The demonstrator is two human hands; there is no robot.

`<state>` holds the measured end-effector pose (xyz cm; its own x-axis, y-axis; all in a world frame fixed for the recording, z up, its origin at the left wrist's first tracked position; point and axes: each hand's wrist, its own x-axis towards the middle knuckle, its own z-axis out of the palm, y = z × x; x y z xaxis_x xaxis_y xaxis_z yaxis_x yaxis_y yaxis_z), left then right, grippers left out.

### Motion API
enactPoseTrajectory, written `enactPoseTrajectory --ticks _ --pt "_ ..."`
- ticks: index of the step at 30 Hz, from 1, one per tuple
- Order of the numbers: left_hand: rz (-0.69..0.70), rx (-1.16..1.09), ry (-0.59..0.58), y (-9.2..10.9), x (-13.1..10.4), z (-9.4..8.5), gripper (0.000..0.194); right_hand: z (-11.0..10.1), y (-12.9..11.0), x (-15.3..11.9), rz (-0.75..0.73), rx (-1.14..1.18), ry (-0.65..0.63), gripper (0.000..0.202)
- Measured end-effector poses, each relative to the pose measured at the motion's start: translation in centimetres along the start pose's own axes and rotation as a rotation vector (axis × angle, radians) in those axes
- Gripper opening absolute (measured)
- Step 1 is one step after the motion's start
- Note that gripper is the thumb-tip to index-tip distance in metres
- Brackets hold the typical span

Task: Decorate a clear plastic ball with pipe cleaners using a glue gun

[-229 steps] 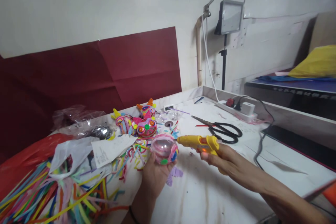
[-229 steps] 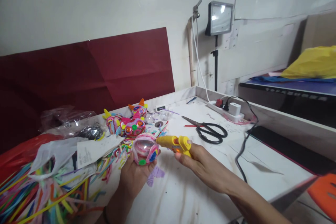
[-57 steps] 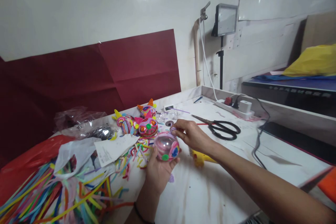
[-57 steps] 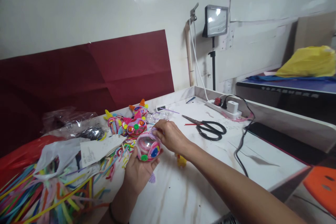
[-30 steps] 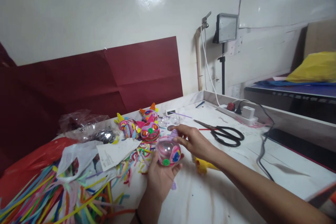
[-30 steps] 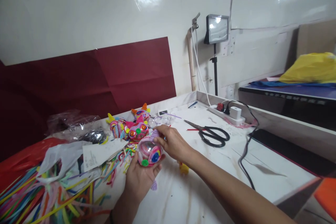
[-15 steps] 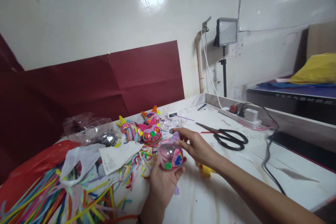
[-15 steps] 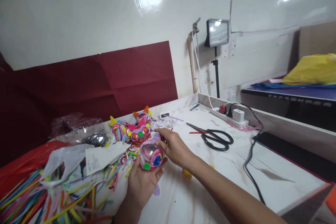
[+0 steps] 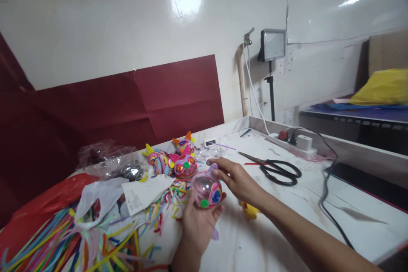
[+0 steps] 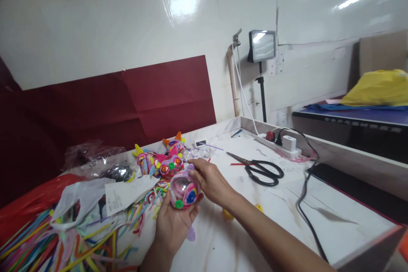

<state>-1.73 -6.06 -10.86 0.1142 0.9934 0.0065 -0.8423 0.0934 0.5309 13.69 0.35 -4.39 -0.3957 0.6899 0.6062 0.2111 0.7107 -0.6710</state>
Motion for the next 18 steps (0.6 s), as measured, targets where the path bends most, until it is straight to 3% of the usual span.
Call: enactPoseTrajectory --ticks 10,18 --pt "0.065 0.016 0.134 0.3 -0.2 0.7 0.040 1.3 -0.1 0.9 -0.015 0.036 0.082 0.020" --pt "0.089 0.042 0.150 0.3 0.0 0.5 0.038 2.6 0.4 0.9 0.088 0.124 0.254 0.025"
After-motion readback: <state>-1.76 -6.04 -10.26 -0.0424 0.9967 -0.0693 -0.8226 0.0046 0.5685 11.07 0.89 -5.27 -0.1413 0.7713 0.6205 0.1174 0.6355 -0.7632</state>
